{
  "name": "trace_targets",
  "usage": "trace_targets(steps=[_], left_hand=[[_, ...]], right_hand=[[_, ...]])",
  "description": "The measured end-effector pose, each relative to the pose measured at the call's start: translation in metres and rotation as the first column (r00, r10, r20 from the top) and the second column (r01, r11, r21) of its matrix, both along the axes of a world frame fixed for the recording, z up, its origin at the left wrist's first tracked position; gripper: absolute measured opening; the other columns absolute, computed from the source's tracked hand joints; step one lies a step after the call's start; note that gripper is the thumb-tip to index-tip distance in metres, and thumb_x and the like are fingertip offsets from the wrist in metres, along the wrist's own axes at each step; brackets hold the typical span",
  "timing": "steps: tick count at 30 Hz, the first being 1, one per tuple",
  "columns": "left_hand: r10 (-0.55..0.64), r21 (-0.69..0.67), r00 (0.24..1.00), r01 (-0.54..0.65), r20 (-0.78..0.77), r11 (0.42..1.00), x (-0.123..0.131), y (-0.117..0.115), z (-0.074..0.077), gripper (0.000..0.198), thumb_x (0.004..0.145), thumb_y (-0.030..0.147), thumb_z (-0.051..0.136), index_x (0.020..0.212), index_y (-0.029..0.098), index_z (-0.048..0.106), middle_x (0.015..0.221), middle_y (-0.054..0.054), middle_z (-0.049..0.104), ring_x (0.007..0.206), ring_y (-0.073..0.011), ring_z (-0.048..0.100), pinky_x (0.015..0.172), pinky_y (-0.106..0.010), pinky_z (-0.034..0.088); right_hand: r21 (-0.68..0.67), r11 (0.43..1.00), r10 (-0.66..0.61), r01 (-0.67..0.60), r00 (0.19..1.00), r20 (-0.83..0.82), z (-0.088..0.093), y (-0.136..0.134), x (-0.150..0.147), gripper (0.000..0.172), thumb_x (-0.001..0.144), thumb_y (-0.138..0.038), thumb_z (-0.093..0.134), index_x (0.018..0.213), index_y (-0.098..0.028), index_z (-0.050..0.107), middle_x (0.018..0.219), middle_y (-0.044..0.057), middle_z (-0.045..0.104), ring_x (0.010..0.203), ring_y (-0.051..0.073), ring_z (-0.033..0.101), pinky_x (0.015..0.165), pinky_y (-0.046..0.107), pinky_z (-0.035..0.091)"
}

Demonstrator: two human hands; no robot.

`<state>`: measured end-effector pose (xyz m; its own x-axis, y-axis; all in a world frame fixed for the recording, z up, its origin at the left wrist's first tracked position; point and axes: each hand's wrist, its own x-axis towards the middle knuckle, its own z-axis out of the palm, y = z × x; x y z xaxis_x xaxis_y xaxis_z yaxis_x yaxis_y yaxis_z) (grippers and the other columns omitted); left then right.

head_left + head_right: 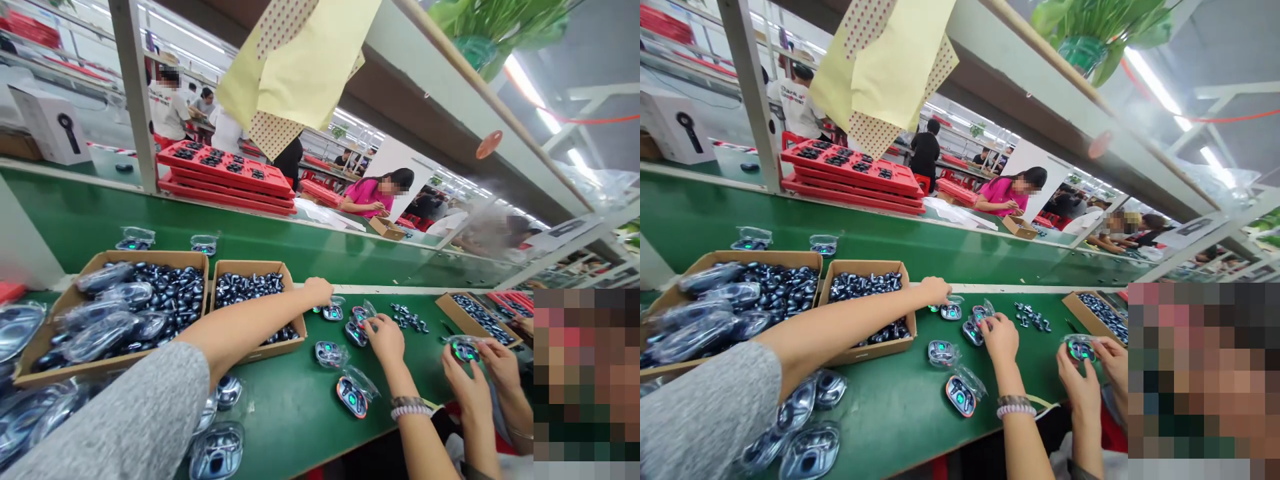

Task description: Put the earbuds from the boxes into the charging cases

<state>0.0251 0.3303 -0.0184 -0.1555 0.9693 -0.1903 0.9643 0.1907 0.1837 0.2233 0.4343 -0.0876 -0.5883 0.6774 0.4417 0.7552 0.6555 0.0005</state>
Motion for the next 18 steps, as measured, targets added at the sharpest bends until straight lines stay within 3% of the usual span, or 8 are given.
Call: trace_targets(steps=[4,7,8,10,12,13,16,18], left_hand=[[-0.014,0.014,1.000,0.013,0.019,1.000,-0.014,-0.026,0.021,0.053,0.075,0.045,0.055,0.121,0.022,0.042,0.117,-0.012,0.051,0.101,-0.0274,0.052,0.079,-0.042,0.044],[-0.008,0.064,1.000,0.009,-0.010,0.998,-0.026,-0.071,0.052,0.058,0.072,0.046,0.056,0.124,0.027,0.040,0.123,-0.013,0.048,0.106,-0.0327,0.048,0.081,-0.043,0.041],[-0.005,0.078,1.000,0.006,-0.018,0.997,-0.030,-0.090,0.066,0.056,0.073,0.045,0.054,0.125,0.027,0.039,0.123,-0.012,0.047,0.106,-0.0328,0.047,0.082,-0.043,0.040],[0.004,0.103,1.000,-0.002,-0.025,0.995,-0.036,-0.132,0.098,0.053,0.075,0.045,0.051,0.124,0.025,0.041,0.120,-0.011,0.051,0.104,-0.0310,0.049,0.081,-0.040,0.039],[0.039,0.162,0.999,-0.034,-0.027,0.986,-0.037,-0.177,0.128,0.049,0.075,0.043,0.053,0.119,0.023,0.047,0.114,-0.007,0.055,0.103,-0.0284,0.050,0.084,-0.036,0.036],[0.068,0.220,0.998,-0.063,-0.017,0.973,-0.035,-0.200,0.140,0.048,0.075,0.043,0.053,0.118,0.024,0.047,0.113,-0.004,0.055,0.105,-0.0268,0.049,0.086,-0.035,0.034],[0.117,0.409,0.991,-0.135,0.070,0.903,-0.023,-0.262,0.149,0.042,0.076,0.040,0.051,0.115,0.026,0.049,0.111,0.001,0.056,0.105,-0.0215,0.049,0.087,-0.031,0.032],[0.120,0.484,0.981,-0.180,0.152,0.857,-0.012,-0.295,0.130,0.034,0.079,0.037,0.047,0.111,0.027,0.052,0.107,0.002,0.058,0.099,-0.0182,0.052,0.083,-0.028,0.035]], right_hand=[[-0.014,1.000,-0.026,0.026,1.000,0.013,0.026,-0.013,0.000,0.030,0.068,-0.042,0.057,0.087,-0.023,0.069,0.105,0.012,0.058,0.088,0.027,0.056,0.071,0.038,0.043],[-0.020,1.000,0.005,-0.007,0.995,-0.102,0.043,-0.064,0.000,0.032,0.074,-0.036,0.049,0.095,-0.018,0.065,0.108,0.013,0.057,0.093,0.029,0.055,0.077,0.042,0.043],[-0.065,0.993,0.090,-0.101,0.984,-0.155,0.046,-0.091,0.000,0.030,0.076,-0.034,0.047,0.094,-0.018,0.064,0.101,0.012,0.061,0.091,0.027,0.056,0.079,0.040,0.044],[-0.226,0.894,0.348,-0.388,0.917,-0.196,0.045,-0.152,-0.002,0.026,0.078,-0.033,0.047,0.093,-0.019,0.063,0.094,0.008,0.064,0.088,0.022,0.058,0.079,0.035,0.046],[-0.408,0.671,0.617,-0.619,0.771,-0.156,0.036,-0.213,-0.009,0.031,0.075,-0.032,0.054,0.104,-0.025,0.059,0.105,0.005,0.062,0.098,0.021,0.056,0.086,0.034,0.044],[-0.474,0.588,0.677,-0.655,0.720,-0.155,0.030,-0.239,-0.014,0.038,0.072,-0.031,0.058,0.110,-0.025,0.056,0.111,0.005,0.059,0.100,0.022,0.054,0.087,0.033,0.044],[-0.525,0.541,0.654,-0.657,0.721,-0.229,0.007,-0.284,-0.026,0.036,0.073,-0.022,0.055,0.109,-0.022,0.057,0.109,0.006,0.060,0.097,0.022,0.056,0.085,0.035,0.045],[-0.517,0.555,0.582,-0.652,0.748,-0.319,-0.004,-0.289,-0.029,0.026,0.078,-0.017,0.047,0.099,-0.020,0.061,0.096,0.007,0.065,0.088,0.020,0.059,0.079,0.033,0.047]])
